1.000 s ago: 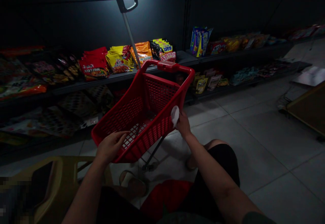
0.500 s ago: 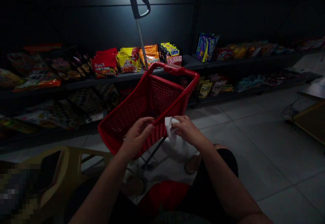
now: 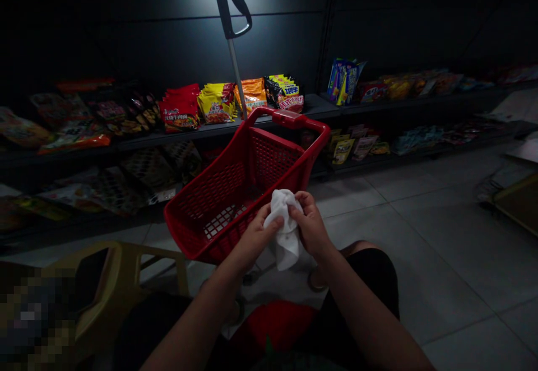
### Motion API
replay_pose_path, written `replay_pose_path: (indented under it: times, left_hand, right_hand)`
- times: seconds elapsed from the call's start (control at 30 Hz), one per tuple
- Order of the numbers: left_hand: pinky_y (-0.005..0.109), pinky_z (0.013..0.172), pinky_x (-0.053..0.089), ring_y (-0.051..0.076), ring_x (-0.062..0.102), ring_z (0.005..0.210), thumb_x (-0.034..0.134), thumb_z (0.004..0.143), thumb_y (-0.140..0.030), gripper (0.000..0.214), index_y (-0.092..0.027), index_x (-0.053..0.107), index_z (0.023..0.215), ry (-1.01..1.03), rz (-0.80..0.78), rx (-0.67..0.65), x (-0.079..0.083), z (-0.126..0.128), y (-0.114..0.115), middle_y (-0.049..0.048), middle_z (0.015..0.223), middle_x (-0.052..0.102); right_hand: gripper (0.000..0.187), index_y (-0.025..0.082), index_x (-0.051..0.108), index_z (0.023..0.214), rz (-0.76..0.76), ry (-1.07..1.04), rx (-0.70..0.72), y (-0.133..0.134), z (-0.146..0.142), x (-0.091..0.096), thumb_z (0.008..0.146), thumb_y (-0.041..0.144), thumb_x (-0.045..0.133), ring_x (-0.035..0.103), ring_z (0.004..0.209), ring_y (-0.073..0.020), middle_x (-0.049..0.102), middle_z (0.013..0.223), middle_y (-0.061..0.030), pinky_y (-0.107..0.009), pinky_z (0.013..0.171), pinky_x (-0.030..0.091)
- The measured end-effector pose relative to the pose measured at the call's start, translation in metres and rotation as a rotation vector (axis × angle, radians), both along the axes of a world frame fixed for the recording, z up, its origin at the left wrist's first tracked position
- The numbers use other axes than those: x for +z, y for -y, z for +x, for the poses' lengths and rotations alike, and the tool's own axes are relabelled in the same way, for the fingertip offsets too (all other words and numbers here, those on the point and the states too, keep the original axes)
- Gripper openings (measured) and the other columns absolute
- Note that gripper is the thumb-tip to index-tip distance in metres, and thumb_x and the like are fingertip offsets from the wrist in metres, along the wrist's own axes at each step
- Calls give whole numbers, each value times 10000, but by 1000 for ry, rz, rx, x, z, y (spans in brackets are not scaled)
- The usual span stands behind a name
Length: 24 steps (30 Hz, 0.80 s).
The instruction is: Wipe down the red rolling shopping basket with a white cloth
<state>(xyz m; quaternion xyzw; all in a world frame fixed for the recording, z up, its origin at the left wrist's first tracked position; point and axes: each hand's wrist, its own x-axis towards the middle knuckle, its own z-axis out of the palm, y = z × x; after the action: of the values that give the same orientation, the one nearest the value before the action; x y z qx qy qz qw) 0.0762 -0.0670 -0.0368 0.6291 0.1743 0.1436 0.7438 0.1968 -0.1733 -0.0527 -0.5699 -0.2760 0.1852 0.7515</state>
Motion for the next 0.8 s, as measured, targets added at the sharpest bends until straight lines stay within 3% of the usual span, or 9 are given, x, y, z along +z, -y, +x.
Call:
replay_pose_path:
  times: [0.1, 0.17, 0.23, 0.3, 0.37, 0.5, 0.57, 0.67, 0.8]
  left_hand:
    - [306, 866, 534, 226, 675, 1043, 694, 847, -488, 586, -216, 532, 1340, 1, -29, 109, -4, 0, 0, 82, 1215, 696]
    - [305, 859, 535, 220, 678, 1026, 676, 854, -507, 583, -217, 529, 1338, 4, -48, 118, -8, -3, -3, 77, 1200, 700]
    - [325, 852, 544, 229, 682, 1016, 630, 880, -532, 568, -220, 528, 1344, -39, -8, 51, -9, -9, -9, 84, 1199, 698]
    - [357, 904, 541, 248, 663, 1085, 603, 897, -528, 535, -223, 549, 1333, -93, 182, -8, -8, -20, -19, 102, 1264, 668]
    - [385, 1019, 498, 260, 600, 1217, 611, 899, -488, 502, -230, 565, 1327, -119, 499, 28, -6, -37, -36, 112, 1368, 599]
    - [416, 1125, 421, 248, 558, 1271, 506, 953, -436, 433, -226, 556, 1328, -174, 1004, 265, -4, -74, -84, 99, 1357, 587]
    - [407, 1142, 398, 249, 555, 1274, 451, 975, -430, 400, -220, 587, 1288, -217, 1184, 304, -6, -85, -103, 91, 1344, 607]
    - [418, 1120, 400, 265, 595, 1216, 388, 990, -433, 387, -222, 638, 1198, -411, 1368, 222, -10, -89, -118, 83, 1260, 675]
    - [362, 923, 501, 249, 676, 1079, 238, 1023, -451, 458, -249, 577, 1255, -729, 1305, 80, -16, -84, -126, 73, 1166, 715]
  right_hand:
    - [333, 263, 628, 1117, -24, 39, -90, -5, -11, -9, 818, 377, 717, 653, 1043, -201, 648, 1267, -42, -289, 839, 571]
    - [413, 252, 623, 1210, 3, -62, 12, -7, -20, -18, 838, 417, 699, 661, 1058, -212, 665, 1258, -64, -311, 866, 574]
    - [472, 228, 587, 1289, 32, -257, 209, -10, -29, -30, 886, 469, 635, 695, 965, -219, 720, 1126, -76, -334, 815, 590]
    - [490, 204, 585, 1279, 38, -394, 300, -13, -30, -42, 883, 487, 638, 708, 898, -226, 738, 1053, -80, -349, 787, 592]
    - [510, 202, 575, 1269, 48, -424, 172, -17, -15, -51, 853, 481, 673, 703, 918, -226, 725, 1099, -84, -362, 821, 582]
    - [642, 212, 476, 1365, 21, -126, -410, -26, 50, -62, 812, 440, 707, 635, 1109, -228, 624, 1296, -107, -398, 975, 518]
    - [608, 193, 487, 1361, -37, 113, -550, -35, 73, -67, 821, 390, 684, 571, 1204, -237, 574, 1344, -126, -420, 1060, 455]
    - [479, 177, 541, 1308, -98, 332, -576, -57, 67, -76, 852, 305, 613, 534, 1214, -242, 569, 1297, -131, -432, 1086, 421]
    - [430, 203, 612, 1264, -131, 527, -341, -87, 0, -88, 835, 185, 628, 553, 1168, -228, 578, 1233, -109, -380, 1057, 447]
